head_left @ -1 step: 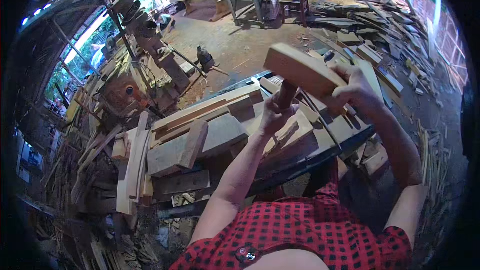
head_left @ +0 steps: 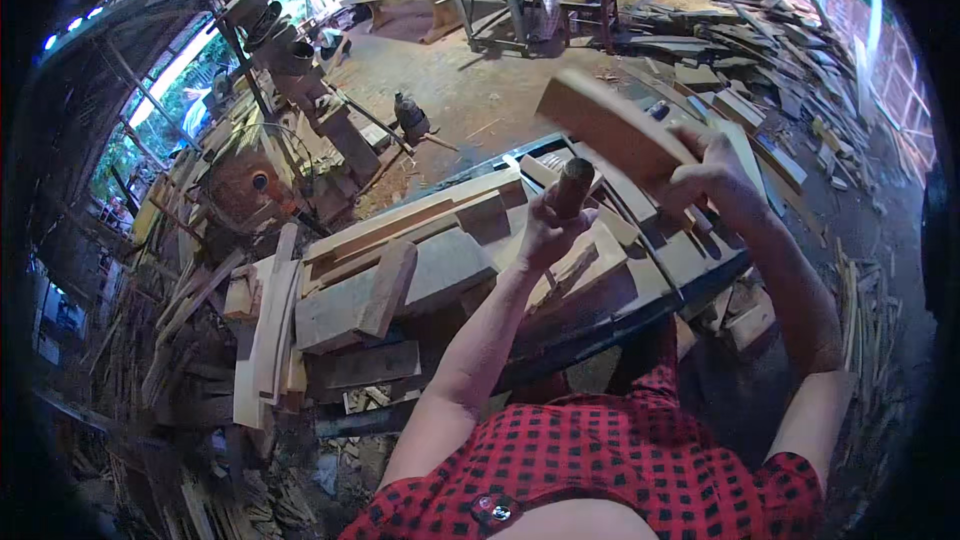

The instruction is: The person carves a piece of wood on a workbench using a chisel, alternately striking the chisel with a wooden mallet and carving the wood by hand.

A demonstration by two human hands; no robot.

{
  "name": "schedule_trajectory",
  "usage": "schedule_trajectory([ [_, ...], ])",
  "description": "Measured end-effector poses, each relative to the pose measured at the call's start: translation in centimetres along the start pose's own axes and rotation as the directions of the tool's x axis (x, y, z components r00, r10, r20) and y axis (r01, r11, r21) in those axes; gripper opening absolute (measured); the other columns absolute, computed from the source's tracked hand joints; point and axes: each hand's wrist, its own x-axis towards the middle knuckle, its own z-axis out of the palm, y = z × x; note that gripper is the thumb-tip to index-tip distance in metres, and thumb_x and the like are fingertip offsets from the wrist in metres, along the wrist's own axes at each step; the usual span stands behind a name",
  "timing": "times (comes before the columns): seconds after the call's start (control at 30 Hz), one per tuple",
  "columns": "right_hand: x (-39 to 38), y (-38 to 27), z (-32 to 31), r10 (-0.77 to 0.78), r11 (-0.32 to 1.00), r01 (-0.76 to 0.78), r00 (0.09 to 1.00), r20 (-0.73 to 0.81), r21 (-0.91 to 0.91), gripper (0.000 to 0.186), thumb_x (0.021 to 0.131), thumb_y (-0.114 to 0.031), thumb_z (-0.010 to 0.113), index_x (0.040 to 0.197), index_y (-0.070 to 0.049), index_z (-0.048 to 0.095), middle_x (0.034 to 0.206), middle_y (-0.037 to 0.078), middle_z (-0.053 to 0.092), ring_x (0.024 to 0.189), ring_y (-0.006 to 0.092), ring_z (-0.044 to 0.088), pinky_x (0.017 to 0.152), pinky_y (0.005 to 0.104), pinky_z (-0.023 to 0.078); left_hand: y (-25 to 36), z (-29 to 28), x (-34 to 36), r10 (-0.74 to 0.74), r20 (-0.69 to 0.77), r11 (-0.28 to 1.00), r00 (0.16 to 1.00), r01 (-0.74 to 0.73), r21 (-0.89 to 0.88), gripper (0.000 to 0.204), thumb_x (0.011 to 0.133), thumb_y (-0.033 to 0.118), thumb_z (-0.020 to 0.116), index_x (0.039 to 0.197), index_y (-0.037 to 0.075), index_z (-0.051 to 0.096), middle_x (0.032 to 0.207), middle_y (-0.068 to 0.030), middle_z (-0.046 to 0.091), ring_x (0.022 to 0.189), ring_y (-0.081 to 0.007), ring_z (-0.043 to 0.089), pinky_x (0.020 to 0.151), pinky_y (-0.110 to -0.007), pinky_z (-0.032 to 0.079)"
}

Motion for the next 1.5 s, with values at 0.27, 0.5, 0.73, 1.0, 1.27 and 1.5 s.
schedule_trajectory([
  [0.27, 3.7, 13.5, -2.0, 0.011, 0.862, -0.224, 0.905, -0.426, -0.455, 0.071, 0.056, -0.044, 0.073, 0.11, -0.002, 0.055, 0.091, 0.019, 0.065, 0.085, 0.0321, 0.063, 0.072, 0.039, 0.05, -0.1, -0.8, 0.0, 0.051, -0.031, 0.996, 0.998, -0.053, -0.071, 0.029, 0.075, 0.009, 0.071, 0.103, 0.004, 0.062, 0.089, 0.0002, 0.065, 0.081, -0.0077, 0.059, 0.073, -0.025, 0.048],
  [0.5, 2.7, 24.5, -2.0, 0.218, 0.563, -0.501, 0.857, -0.467, -0.657, 0.09, 0.052, -0.052, 0.079, 0.122, -0.002, 0.05, 0.111, 0.023, 0.059, 0.102, 0.0357, 0.059, 0.087, 0.0432, 0.047, -1.0, -1.4, -0.1, 0.023, -0.082, 0.999, 0.996, -0.026, -0.034, 0.018, 0.074, 0.009, 0.073, 0.085, 0.005, 0.06, 0.073, 0.0038, 0.059, 0.065, -0.006, 0.053, 0.059, -0.024, 0.045],
  [0.73, 4.6, 14.4, -0.4, 0.047, 0.588, -0.167, 0.984, -0.173, -0.791, 0.082, 0.069, -0.048, 0.074, 0.133, -0.009, 0.043, 0.128, 0.023, 0.048, 0.116, 0.0371, 0.05, 0.099, 0.042, 0.04, 0.2, -0.6, -0.4, 0.015, -0.038, 0.998, 0.999, -0.017, -0.067, 0.028, 0.077, 0.007, 0.07, 0.103, 0.004, 0.061, 0.091, 0.0001, 0.063, 0.083, -0.0081, 0.057, 0.074, -0.025, 0.047],
  [1.0, 3.9, -0.3, 8.5, -0.398, 0.581, 0.579, 0.815, 0.421, -0.571, 0.044, 0.074, -0.031, 0.074, 0.109, -0.007, 0.061, 0.101, 0.015, 0.062, 0.078, 0.0249, 0.064, 0.065, 0.0352, 0.05, 0.2, 0.2, -1.3, 0.151, 0.038, 0.989, 0.988, -0.15, -0.007, 0.036, 0.079, 0.009, 0.067, 0.113, 0.004, 0.056, 0.102, -0.0056, 0.063, 0.097, -0.0122, 0.058, 0.085, -0.029, 0.046],
  [1.27, 6.5, 0.5, 9.4, -0.073, 0.75, 0.311, 0.916, 0.395, -0.583, 0.026, 0.06, -0.022, 0.074, 0.076, -0.005, 0.064, 0.073, 0.015, 0.065, 0.071, 0.0314, 0.065, 0.066, 0.0397, 0.051, -4.5, -2.9, -8.8, 0.021, 0.025, 0.466, 0.999, -0.031, 0.884, 0.066, 0.074, 0.035, 0.071, 0.124, 0.001, 0.043, 0.117, -0.0203, 0.046, 0.109, -0.0378, 0.046, 0.093, -0.048, 0.038],
  [1.5, 10.3, 2.9, 7.6, 0.032, 0.88, 0.086, 0.97, 0.239, -0.466, 0.025, 0.059, -0.018, 0.074, 0.072, 0.0, 0.063, 0.063, 0.012, 0.061, 0.053, 0.0216, 0.061, 0.047, 0.035, 0.051, -7.1, -3.4, -10.4, 0.049, -0.019, 0.378, 0.999, -0.001, 0.926, 0.07, 0.071, 0.045, 0.069, 0.119, -0.001, 0.047, 0.114, -0.0193, 0.051, 0.111, -0.0357, 0.047, 0.097, -0.045, 0.035],
])
